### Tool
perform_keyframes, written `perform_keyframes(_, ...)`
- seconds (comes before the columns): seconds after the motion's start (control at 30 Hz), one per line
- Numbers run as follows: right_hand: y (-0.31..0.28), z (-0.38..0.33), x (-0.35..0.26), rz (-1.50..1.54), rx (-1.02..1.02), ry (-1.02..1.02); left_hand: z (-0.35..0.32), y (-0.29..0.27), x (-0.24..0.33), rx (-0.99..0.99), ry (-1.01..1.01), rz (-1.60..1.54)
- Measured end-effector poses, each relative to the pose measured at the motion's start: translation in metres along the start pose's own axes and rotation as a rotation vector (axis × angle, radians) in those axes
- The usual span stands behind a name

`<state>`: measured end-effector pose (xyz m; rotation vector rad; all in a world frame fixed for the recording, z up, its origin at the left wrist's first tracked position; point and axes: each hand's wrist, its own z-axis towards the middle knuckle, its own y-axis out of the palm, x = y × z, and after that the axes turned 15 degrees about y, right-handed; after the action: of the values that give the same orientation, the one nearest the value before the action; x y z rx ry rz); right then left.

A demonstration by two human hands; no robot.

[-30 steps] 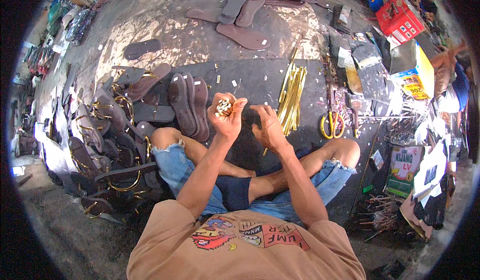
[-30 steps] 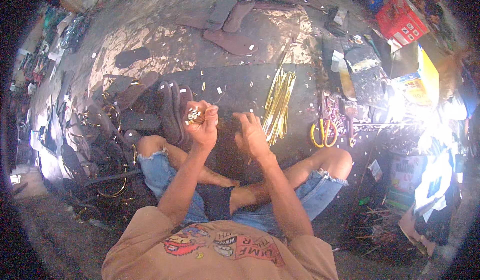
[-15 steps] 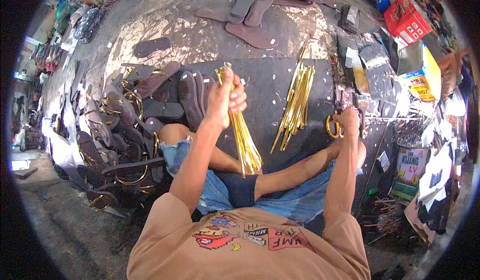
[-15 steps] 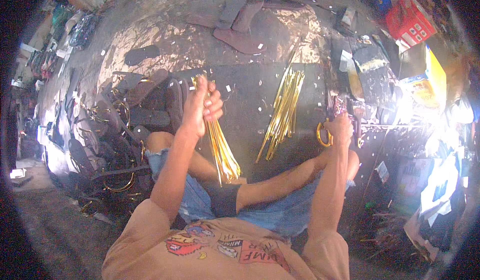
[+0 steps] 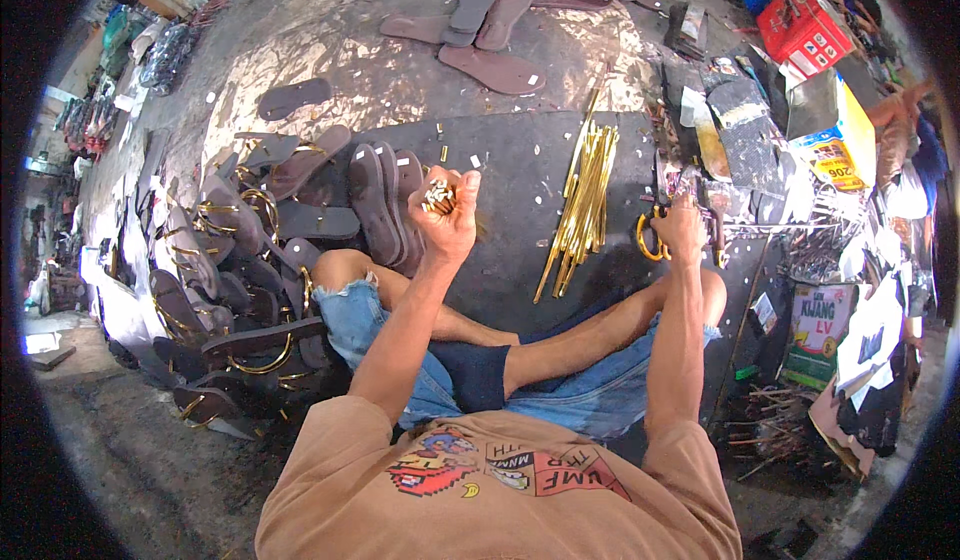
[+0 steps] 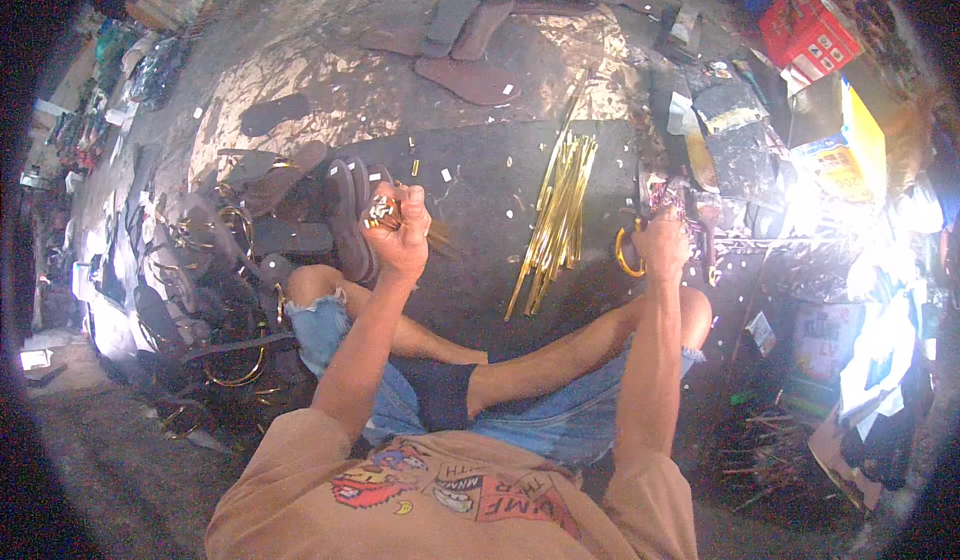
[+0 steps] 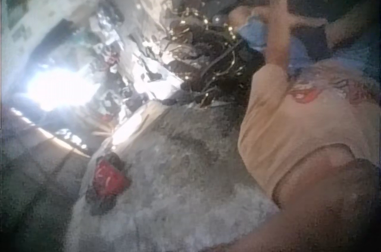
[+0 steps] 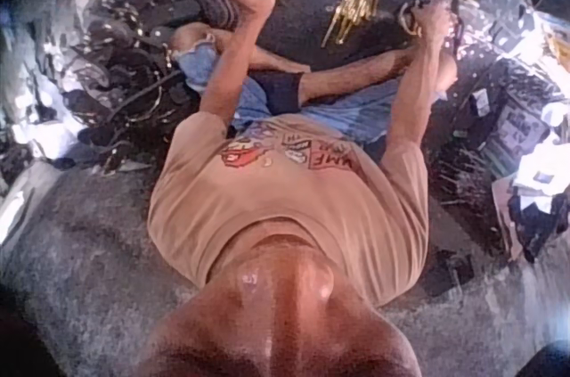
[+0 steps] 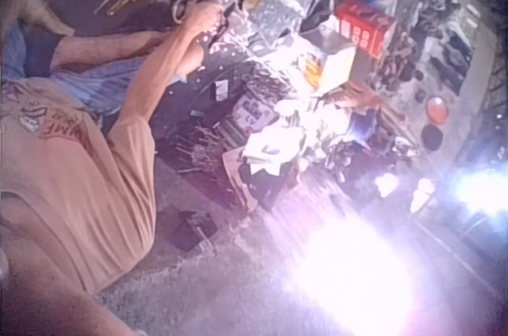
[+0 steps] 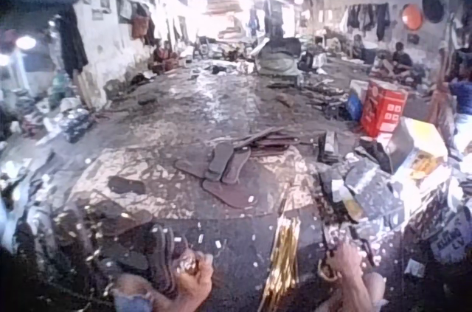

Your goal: The person sits on the floor and assembles sandals by inserting gold-colored metal rods into pre-cut slots on brown sandal soles. The person uses yellow-handled scissors to trim the rods to length and then inserts them into the soles, repeating the process for multiple units.

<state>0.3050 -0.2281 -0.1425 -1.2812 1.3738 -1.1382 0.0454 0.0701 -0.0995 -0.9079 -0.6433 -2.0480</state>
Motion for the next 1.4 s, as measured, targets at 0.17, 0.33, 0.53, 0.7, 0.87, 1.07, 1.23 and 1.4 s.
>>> perform_keyframes(0.17,-0.06,-0.076,-0.064,0.261,-0.239,-0.248,0.028,0.005,0.026,0.437,-0.254,-0.3)
perform_keyframes(0.33,0.003,-0.185,-0.093,0.92,-1.485,-0.729,0.047,0.001,0.034,0.757,-0.508,-0.631)
perform_keyframes(0.53,-0.01,-0.19,-0.157,1.831,-1.197,-0.062,-0.044,-0.034,0.003,0.792,-0.941,-0.579)
perform_keyframes(0.7,-0.029,-0.161,-0.149,1.709,-0.787,-0.113,-0.035,-0.108,-0.001,0.539,-0.841,-0.189)
perform_keyframes(0.87,-0.016,-0.188,-0.167,1.279,-0.439,-0.474,0.006,-0.057,0.044,-0.176,-0.471,-0.126)
perform_keyframes(1.07,0.03,-0.2,-0.168,1.147,-0.511,-0.744,0.003,0.006,0.058,-0.466,-0.102,0.061)
perform_keyframes(1.23,0.087,-0.181,-0.154,0.812,-0.442,-0.82,-0.019,0.017,0.044,-0.181,-0.146,0.018)
perform_keyframes(1.4,0.039,-0.188,-0.144,0.624,-0.423,-0.898,-0.02,0.002,0.019,0.032,-0.144,0.044)
